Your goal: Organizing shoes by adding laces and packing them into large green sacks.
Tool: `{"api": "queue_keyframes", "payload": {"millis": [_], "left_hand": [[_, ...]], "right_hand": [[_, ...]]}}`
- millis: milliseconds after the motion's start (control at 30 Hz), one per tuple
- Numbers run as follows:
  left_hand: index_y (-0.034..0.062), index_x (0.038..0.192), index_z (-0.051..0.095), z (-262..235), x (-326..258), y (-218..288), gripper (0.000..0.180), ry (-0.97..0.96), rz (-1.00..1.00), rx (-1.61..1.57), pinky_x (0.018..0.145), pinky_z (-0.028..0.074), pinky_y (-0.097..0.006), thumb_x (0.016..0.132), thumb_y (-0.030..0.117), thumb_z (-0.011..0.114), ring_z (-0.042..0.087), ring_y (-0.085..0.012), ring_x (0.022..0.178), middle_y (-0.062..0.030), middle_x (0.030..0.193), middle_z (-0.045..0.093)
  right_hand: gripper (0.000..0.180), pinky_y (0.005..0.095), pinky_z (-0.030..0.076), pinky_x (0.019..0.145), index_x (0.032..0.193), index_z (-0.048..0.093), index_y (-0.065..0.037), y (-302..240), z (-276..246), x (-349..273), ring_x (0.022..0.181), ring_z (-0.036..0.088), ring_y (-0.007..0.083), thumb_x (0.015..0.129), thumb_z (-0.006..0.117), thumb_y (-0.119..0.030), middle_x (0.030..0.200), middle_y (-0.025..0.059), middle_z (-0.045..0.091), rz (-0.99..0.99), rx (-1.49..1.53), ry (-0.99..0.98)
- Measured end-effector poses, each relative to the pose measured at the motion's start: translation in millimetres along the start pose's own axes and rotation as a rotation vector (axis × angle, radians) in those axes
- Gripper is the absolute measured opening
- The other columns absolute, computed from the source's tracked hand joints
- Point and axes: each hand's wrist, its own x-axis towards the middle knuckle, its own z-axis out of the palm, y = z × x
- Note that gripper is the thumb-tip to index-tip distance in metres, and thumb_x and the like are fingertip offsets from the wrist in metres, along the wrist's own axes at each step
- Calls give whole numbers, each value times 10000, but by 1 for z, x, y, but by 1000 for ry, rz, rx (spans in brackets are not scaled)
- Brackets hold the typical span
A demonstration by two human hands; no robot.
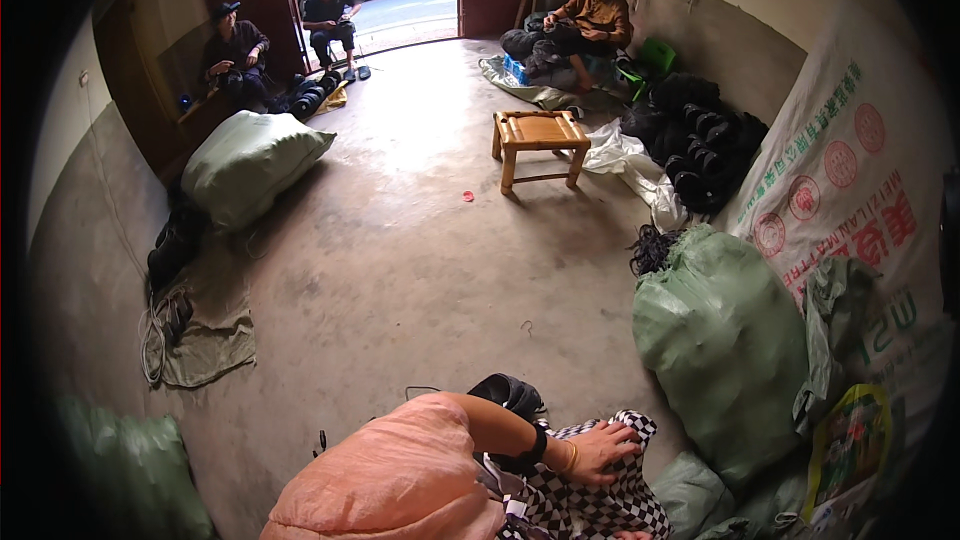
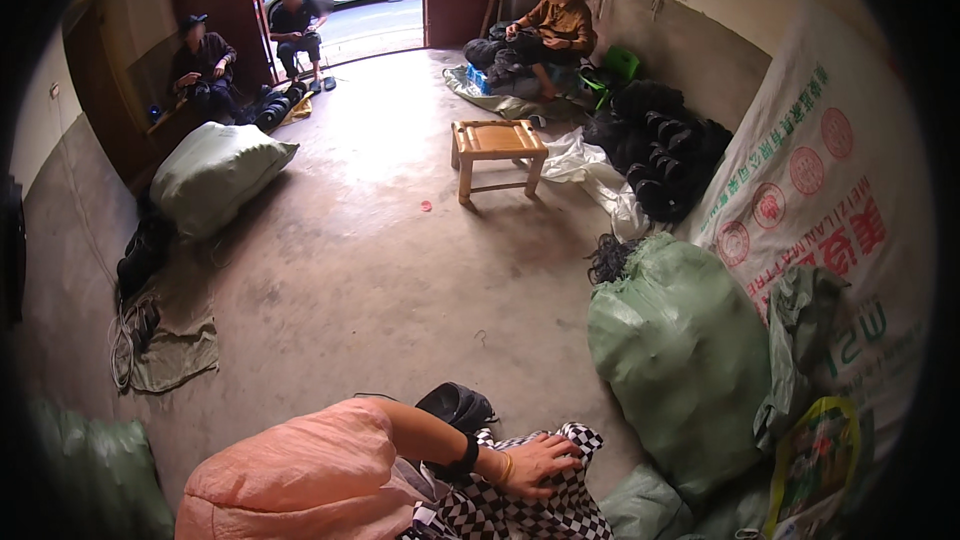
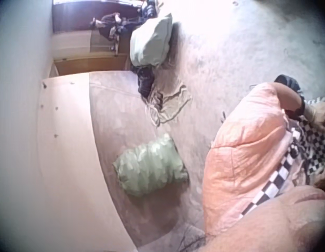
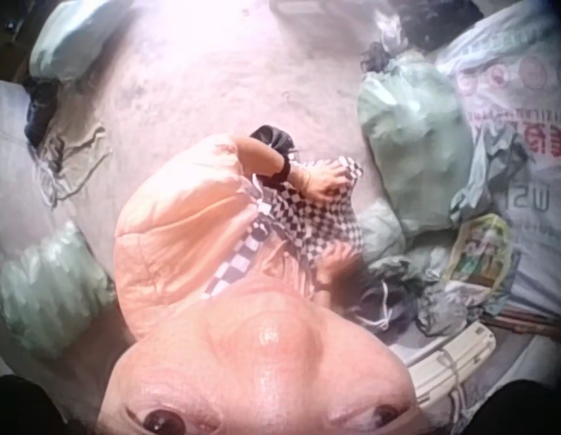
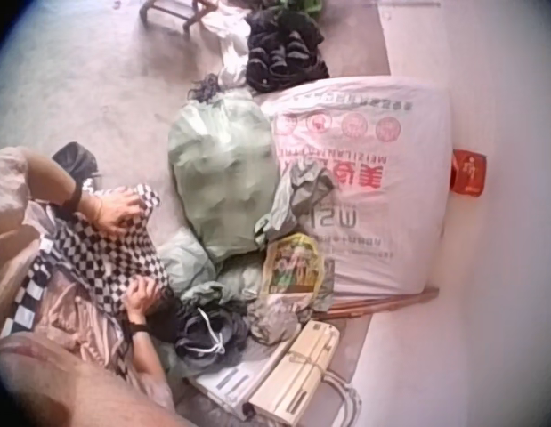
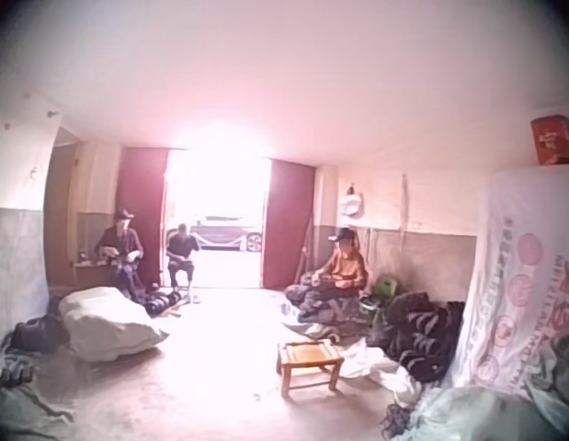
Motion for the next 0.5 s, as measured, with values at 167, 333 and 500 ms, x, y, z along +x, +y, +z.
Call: {"api": "queue_keyframes", "payload": {"millis": [167,333,500], "left_hand": [[96,1331,448,0,1,2,681,-20,-9,-10,992,352,-493,722,288,684,404,-360,1269,-170,1369,421],[103,1325,454,2,2,2,676,-16,-6,-1,990,353,-493,723,294,695,404,-360,1266,-166,1362,425],[109,1308,471,6,0,5,663,-2,-6,-14,980,351,-498,718,301,706,409,-359,1256,-157,1352,428]], "right_hand": [[107,510,441,874,848,695,-126,0,0,-2,927,561,373,783,617,-157,920,123,616,17,26,40],[101,509,441,867,839,691,-132,2,4,-6,916,562,365,777,613,-150,908,116,612,28,55,52],[84,497,451,838,805,685,-135,9,10,-9,892,560,362,763,612,-132,876,112,601,26,82,68]]}}
